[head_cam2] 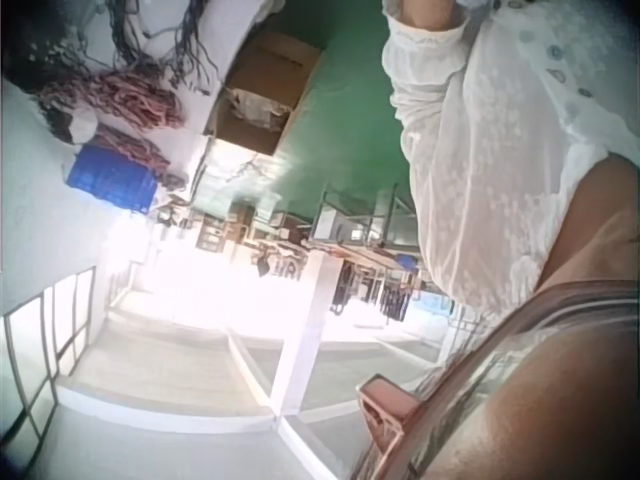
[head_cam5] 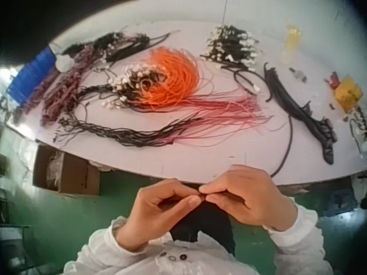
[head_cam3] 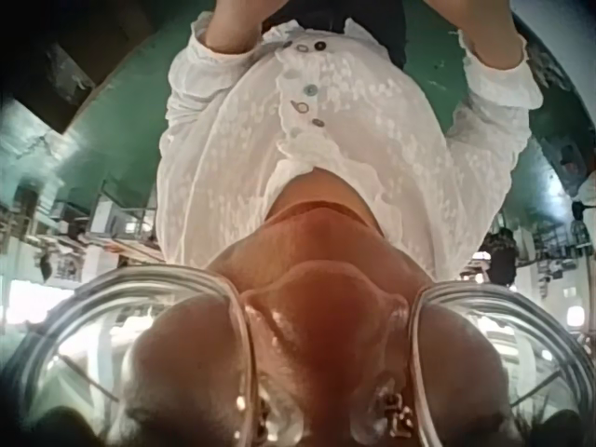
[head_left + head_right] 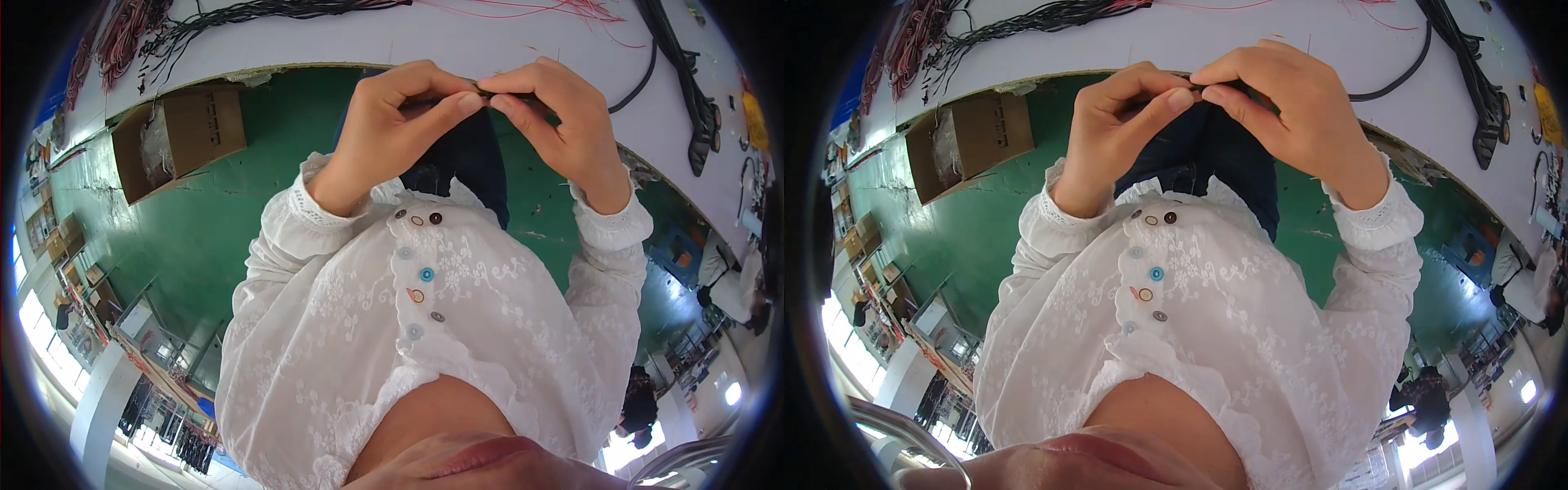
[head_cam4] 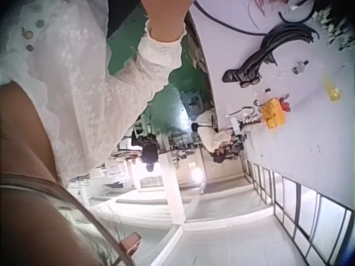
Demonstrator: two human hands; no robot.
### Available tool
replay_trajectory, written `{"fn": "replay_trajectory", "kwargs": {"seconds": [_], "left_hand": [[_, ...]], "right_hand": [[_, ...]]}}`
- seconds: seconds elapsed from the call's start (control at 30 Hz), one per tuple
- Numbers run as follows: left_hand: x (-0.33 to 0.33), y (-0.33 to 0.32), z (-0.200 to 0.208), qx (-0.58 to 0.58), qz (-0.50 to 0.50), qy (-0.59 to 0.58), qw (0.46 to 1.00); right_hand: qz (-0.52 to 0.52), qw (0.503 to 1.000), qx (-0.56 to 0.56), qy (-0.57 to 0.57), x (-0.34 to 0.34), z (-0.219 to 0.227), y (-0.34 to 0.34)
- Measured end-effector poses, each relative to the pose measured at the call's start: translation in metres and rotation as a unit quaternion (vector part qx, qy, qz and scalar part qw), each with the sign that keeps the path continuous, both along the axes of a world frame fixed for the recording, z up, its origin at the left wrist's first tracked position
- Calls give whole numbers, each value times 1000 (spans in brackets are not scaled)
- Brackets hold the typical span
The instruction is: Assemble wiring harnesses by organizing colored wires and inserting them into connectors.
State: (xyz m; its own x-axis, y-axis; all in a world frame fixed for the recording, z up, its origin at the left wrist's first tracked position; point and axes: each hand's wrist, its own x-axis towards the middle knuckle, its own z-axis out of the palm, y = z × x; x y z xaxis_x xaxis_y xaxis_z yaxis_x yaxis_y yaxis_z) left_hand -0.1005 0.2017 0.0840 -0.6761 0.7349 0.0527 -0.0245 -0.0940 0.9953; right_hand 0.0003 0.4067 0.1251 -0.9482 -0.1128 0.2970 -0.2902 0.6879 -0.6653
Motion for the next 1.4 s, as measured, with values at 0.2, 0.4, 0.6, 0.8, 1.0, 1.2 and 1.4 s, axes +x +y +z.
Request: {"fn": "replay_trajectory", "kwargs": {"seconds": [0.2,0.4,0.6,0.8,1.0,1.2,1.4], "left_hand": [[-5,3,-7,8,124,459,880],[-10,0,-11,55,117,509,851],[-6,-1,-8,47,96,428,897],[-8,1,-5,17,52,392,918],[-5,-7,6,-61,30,287,956],[-9,-16,2,-97,-28,107,989],[-16,-15,-3,-66,-93,-100,988]], "right_hand": [[-70,990,-103,-59,4,-8,-10],[-38,989,-107,-90,5,-1,-7],[-29,985,-133,-102,6,-5,-11],[-26,972,-172,-158,6,-5,-6],[-36,971,-210,-105,7,-11,-4],[-31,979,-142,-146,11,-6,0],[-22,994,-18,-105,11,0,3]]}}
